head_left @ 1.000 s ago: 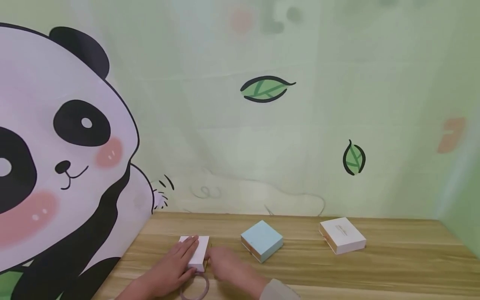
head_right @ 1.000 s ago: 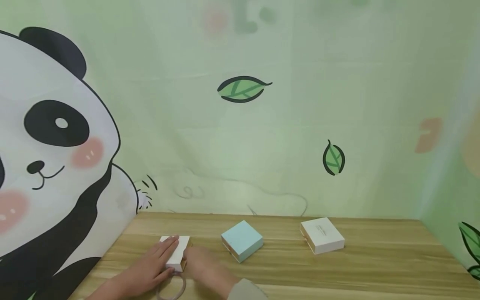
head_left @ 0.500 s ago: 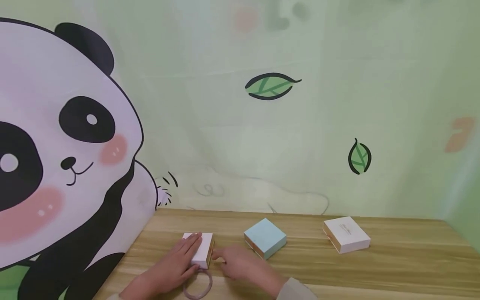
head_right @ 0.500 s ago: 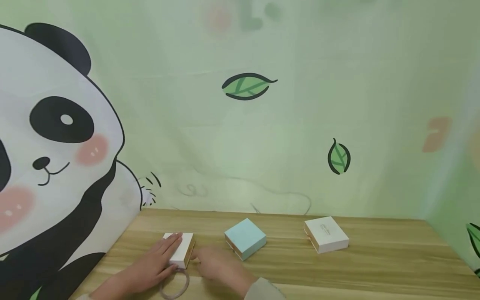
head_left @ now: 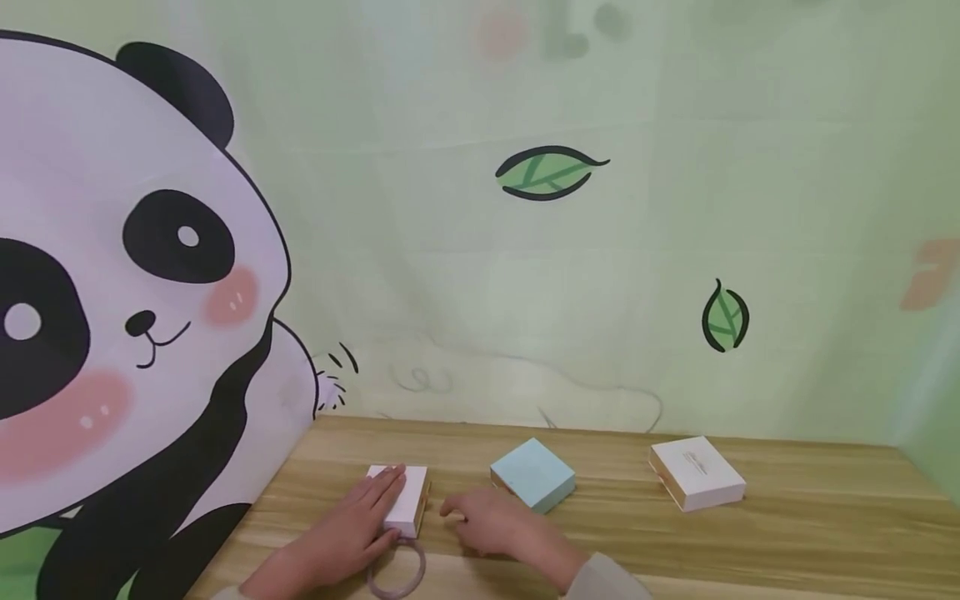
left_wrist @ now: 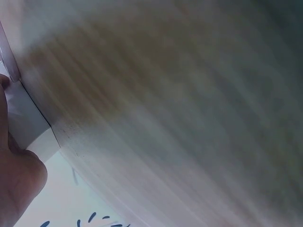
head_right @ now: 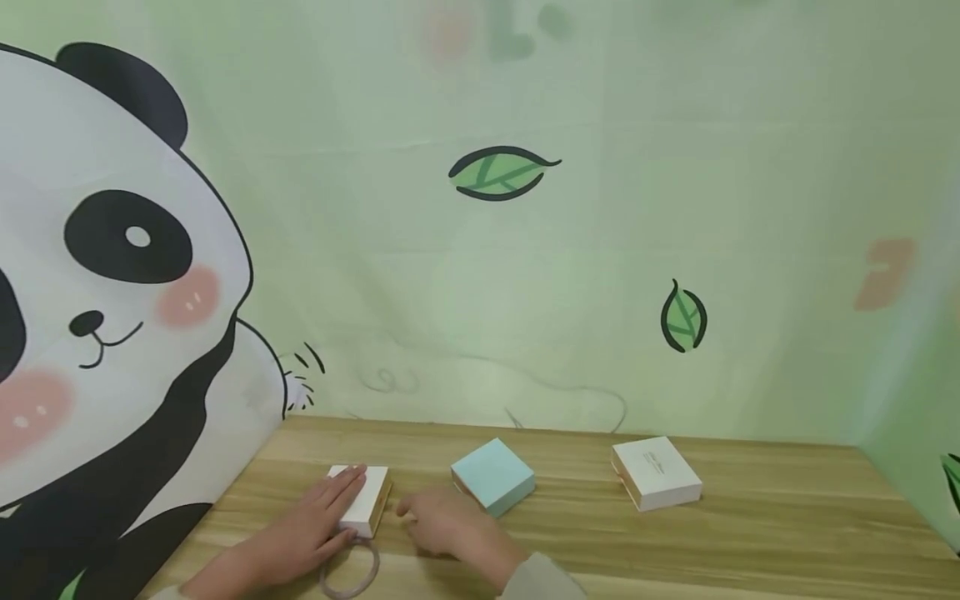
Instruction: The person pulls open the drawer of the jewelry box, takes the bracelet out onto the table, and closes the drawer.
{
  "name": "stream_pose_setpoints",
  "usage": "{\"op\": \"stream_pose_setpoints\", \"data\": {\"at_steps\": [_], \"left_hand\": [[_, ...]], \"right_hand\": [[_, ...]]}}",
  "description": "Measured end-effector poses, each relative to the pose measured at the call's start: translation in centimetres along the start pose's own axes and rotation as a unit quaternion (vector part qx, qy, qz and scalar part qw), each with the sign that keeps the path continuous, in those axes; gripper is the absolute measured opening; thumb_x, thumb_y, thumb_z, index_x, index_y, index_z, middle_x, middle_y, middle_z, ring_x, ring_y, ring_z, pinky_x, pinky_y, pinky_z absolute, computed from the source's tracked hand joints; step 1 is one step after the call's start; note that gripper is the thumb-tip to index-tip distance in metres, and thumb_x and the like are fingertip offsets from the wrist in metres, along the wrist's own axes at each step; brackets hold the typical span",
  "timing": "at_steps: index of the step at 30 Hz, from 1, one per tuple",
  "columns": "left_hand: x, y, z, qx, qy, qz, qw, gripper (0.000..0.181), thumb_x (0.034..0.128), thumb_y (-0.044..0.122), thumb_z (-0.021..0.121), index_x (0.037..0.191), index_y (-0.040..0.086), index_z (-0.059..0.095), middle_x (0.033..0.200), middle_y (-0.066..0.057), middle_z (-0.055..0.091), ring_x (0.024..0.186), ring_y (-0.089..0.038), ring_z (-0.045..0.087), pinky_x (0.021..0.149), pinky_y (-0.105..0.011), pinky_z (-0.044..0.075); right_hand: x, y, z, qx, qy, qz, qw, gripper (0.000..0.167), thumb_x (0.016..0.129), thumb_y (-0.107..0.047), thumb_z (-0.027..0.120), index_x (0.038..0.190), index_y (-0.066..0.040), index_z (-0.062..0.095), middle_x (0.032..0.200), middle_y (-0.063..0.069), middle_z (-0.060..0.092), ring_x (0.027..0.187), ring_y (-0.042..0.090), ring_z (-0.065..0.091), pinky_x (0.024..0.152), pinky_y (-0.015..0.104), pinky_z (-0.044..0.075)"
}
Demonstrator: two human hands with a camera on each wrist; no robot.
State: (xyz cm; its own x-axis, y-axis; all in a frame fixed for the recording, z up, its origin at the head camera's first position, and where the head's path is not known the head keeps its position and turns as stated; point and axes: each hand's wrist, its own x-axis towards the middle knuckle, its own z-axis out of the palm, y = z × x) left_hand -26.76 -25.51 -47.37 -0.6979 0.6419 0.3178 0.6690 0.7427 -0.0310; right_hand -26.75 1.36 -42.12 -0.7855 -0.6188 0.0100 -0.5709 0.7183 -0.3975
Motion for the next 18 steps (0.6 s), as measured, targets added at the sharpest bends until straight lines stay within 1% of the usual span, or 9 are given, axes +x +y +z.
{"op": "stream_pose_setpoints", "data": {"at_steps": [1,3,5,6,7,11,13,15,18], "left_hand": [[0.0,0.0,0.0,0.000,0.002,0.001,1.0000,0.067,0.1033,0.032,0.057,0.153,-0.008,0.036,0.160,-0.021,0.037,0.146,-0.037,0.036,0.115,-0.054,0.034],[0.1,0.0,-0.1,0.002,0.006,0.002,1.0000,0.066,0.1033,0.032,0.057,0.153,-0.008,0.037,0.160,-0.021,0.037,0.146,-0.037,0.036,0.115,-0.054,0.034],[0.2,0.0,-0.2,0.003,0.008,0.003,1.0000,0.066,0.1028,0.032,0.058,0.152,-0.008,0.037,0.159,-0.021,0.037,0.146,-0.037,0.037,0.114,-0.054,0.035],[0.2,0.0,-0.2,0.004,0.011,0.003,0.9999,0.066,0.1025,0.031,0.058,0.152,-0.008,0.037,0.159,-0.021,0.038,0.146,-0.037,0.037,0.114,-0.054,0.035],[0.2,0.0,-0.2,0.004,0.011,0.003,0.9999,0.067,0.1025,0.031,0.058,0.152,-0.008,0.037,0.159,-0.021,0.037,0.146,-0.037,0.037,0.114,-0.054,0.034],[0.3,-0.1,-0.3,0.008,0.003,-0.001,1.0000,0.067,0.1031,0.033,0.057,0.152,-0.008,0.037,0.159,-0.021,0.037,0.146,-0.037,0.036,0.115,-0.053,0.035],[0.2,-0.1,-0.2,0.011,-0.001,-0.004,0.9999,0.067,0.1035,0.034,0.056,0.153,-0.007,0.037,0.160,-0.020,0.037,0.147,-0.036,0.036,0.115,-0.052,0.035],[0.2,-0.1,-0.2,0.017,-0.005,-0.007,0.9998,0.068,0.1039,0.036,0.055,0.153,-0.006,0.036,0.160,-0.019,0.036,0.147,-0.034,0.036,0.115,-0.051,0.035],[0.2,-0.1,-0.2,0.020,0.006,-0.004,0.9998,0.068,0.1033,0.036,0.057,0.153,-0.006,0.038,0.160,-0.019,0.038,0.146,-0.034,0.037,0.115,-0.049,0.035]], "right_hand": [[0.0,0.1,-0.1,0.005,0.001,0.005,1.0000,0.031,0.095,-0.012,0.063,0.124,-0.016,0.071,0.089,-0.003,0.072,0.055,0.003,0.057,0.058,0.021,0.049],[-0.1,0.2,-0.4,0.015,0.002,0.009,0.9998,0.031,0.095,-0.012,0.063,0.125,-0.015,0.071,0.098,0.000,0.074,0.051,0.001,0.056,0.055,0.020,0.048],[-0.2,0.3,-0.5,0.028,0.000,0.017,0.9995,0.033,0.094,-0.010,0.062,0.125,-0.015,0.070,0.101,0.002,0.074,0.045,0.001,0.055,0.050,0.019,0.048],[-0.3,0.4,-0.5,0.028,0.001,0.016,0.9995,0.033,0.094,-0.010,0.062,0.125,-0.015,0.070,0.100,0.002,0.074,0.045,0.001,0.055,0.051,0.019,0.048],[-0.3,0.5,-0.6,0.031,0.001,0.016,0.9994,0.033,0.094,-0.009,0.062,0.125,-0.014,0.071,0.103,0.002,0.074,0.044,0.001,0.055,0.050,0.019,0.047],[-0.6,0.9,-0.5,0.039,-0.001,0.011,0.9992,0.031,0.094,-0.006,0.061,0.123,-0.012,0.071,0.105,0.002,0.073,0.046,0.001,0.054,0.052,0.019,0.048],[-0.7,1.1,-0.3,0.046,0.001,0.012,0.9989,0.029,0.095,-0.007,0.061,0.122,-0.011,0.071,0.108,0.003,0.073,0.045,0.002,0.054,0.051,0.019,0.048],[-1.0,1.3,-0.2,0.055,0.000,0.017,0.9984,0.028,0.096,-0.007,0.061,0.122,-0.011,0.071,0.108,0.003,0.072,0.044,0.002,0.054,0.049,0.019,0.047],[-1.2,1.3,-0.4,0.052,0.004,0.015,0.9985,0.027,0.096,-0.007,0.062,0.121,-0.011,0.071,0.105,0.005,0.073,0.044,0.001,0.054,0.049,0.019,0.047]]}}
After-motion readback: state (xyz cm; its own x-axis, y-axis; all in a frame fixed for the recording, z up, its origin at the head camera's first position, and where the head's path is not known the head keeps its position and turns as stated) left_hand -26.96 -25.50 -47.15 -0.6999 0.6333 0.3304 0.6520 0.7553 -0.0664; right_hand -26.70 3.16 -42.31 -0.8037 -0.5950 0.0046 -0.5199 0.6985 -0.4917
